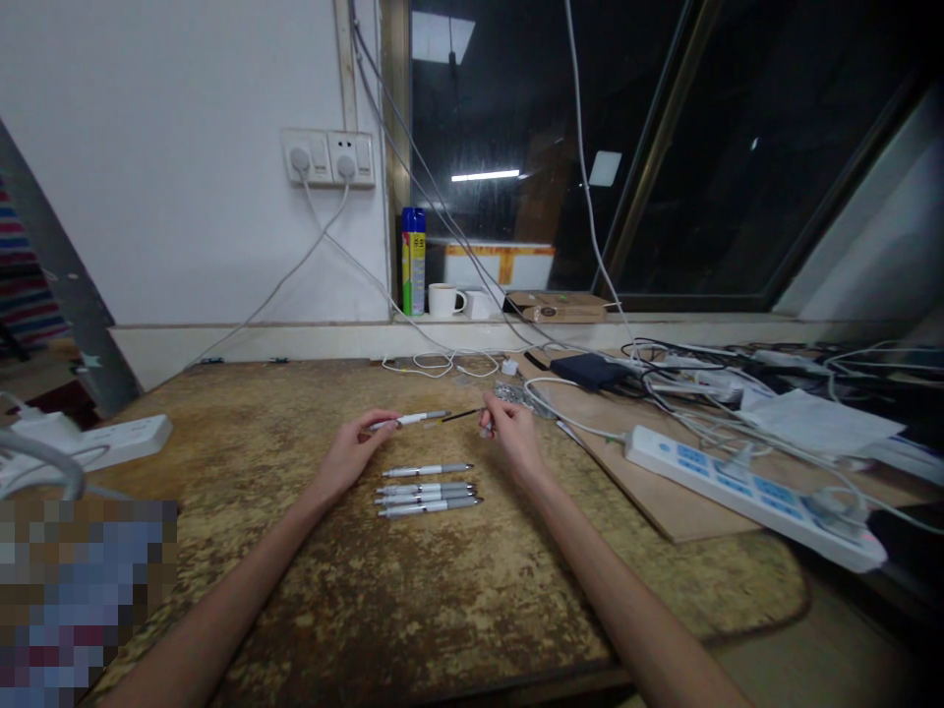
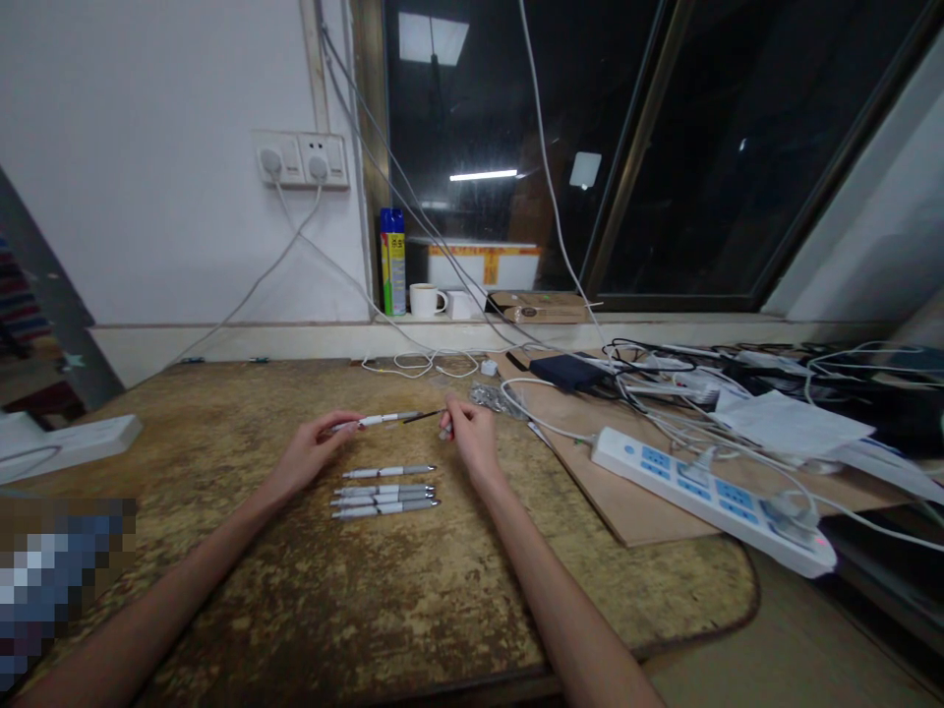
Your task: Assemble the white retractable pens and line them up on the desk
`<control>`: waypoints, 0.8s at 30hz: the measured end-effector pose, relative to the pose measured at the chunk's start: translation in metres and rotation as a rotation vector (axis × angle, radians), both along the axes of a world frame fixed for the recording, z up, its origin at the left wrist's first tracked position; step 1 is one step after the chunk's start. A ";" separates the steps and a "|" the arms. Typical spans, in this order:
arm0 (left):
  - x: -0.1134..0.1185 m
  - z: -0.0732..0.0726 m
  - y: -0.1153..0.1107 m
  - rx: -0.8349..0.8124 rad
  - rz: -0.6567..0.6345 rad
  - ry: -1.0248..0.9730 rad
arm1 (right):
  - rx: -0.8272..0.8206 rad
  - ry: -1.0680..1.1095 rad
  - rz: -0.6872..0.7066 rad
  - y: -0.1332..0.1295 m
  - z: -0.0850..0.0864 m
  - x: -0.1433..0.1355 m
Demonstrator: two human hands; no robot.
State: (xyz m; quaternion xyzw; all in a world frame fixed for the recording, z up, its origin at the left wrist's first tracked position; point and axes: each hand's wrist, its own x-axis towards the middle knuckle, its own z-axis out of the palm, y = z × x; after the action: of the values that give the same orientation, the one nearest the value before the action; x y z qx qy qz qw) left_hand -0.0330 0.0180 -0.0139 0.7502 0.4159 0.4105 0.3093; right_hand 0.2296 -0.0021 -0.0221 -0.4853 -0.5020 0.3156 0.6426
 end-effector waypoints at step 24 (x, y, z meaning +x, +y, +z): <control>0.008 0.007 -0.011 -0.099 -0.095 -0.058 | 0.103 -0.262 0.063 -0.004 0.001 -0.009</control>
State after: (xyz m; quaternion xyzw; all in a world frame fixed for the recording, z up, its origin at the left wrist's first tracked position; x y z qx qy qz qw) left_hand -0.0250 0.0071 -0.0069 0.7409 0.3904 0.3957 0.3770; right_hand 0.2202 -0.0062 -0.0213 -0.4727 -0.6122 0.2432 0.5853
